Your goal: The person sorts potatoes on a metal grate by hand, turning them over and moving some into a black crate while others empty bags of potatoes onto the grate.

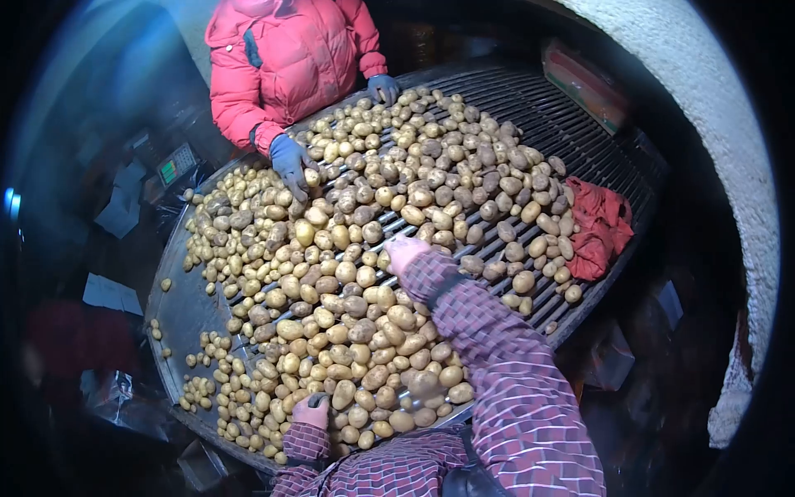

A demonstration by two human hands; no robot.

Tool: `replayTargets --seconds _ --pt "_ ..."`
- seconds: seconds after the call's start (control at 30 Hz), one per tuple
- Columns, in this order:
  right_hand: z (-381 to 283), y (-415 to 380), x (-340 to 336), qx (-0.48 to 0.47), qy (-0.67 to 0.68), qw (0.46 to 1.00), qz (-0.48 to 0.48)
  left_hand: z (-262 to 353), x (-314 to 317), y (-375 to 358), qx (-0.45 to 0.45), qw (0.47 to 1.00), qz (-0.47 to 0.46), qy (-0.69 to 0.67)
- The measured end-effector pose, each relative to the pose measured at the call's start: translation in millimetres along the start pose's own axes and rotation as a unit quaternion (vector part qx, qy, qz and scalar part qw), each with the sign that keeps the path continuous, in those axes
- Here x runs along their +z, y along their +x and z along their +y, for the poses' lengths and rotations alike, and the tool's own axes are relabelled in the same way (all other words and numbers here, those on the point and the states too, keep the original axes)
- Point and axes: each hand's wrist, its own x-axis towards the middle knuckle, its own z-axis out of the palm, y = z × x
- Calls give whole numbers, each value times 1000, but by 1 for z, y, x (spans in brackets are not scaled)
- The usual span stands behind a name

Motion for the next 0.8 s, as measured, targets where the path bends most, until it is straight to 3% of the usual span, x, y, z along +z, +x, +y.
replayTargets --seconds 0.07,0.13,0.2,0.27,0.33,0.4,0.43,0.47,0.53,0.6,0.67,0.8 --pt "-16 37 25 40 -42 998 -31 1 0 0 -15 1000 -5 4" --pt "-17 47 28 72 2 995 -69 1 -1 0 -14 1000 -5 4" --pt "1 58 44 11 16 998 -66 -4 3 2 4 1000 9 7" --pt "12 35 34 28 157 986 -39 1 1 2 7 1000 10 22" --pt "29 18 46 8 424 905 -36 1 1 1 15 999 16 39" --pt "9 -33 27 -9 574 818 -20 -1 2 0 9 999 29 33" --pt "-1 -55 28 -3 643 764 -49 -3 1 1 14 999 20 36" --pt "-17 -80 20 67 714 686 -124 -7 2 1 44 998 34 27" --pt "-23 -107 53 45 752 646 -124 -12 -1 3 -18 991 -27 -127" --pt "-44 -136 50 26 750 641 -161 -20 -6 6 -160 923 -92 -339" --pt "-72 -161 45 42 765 615 -188 -6 -23 -13 -121 842 -79 -520" --pt "-92 -173 60 7 767 596 -239 -5 -20 -30 -87 804 -81 -583"
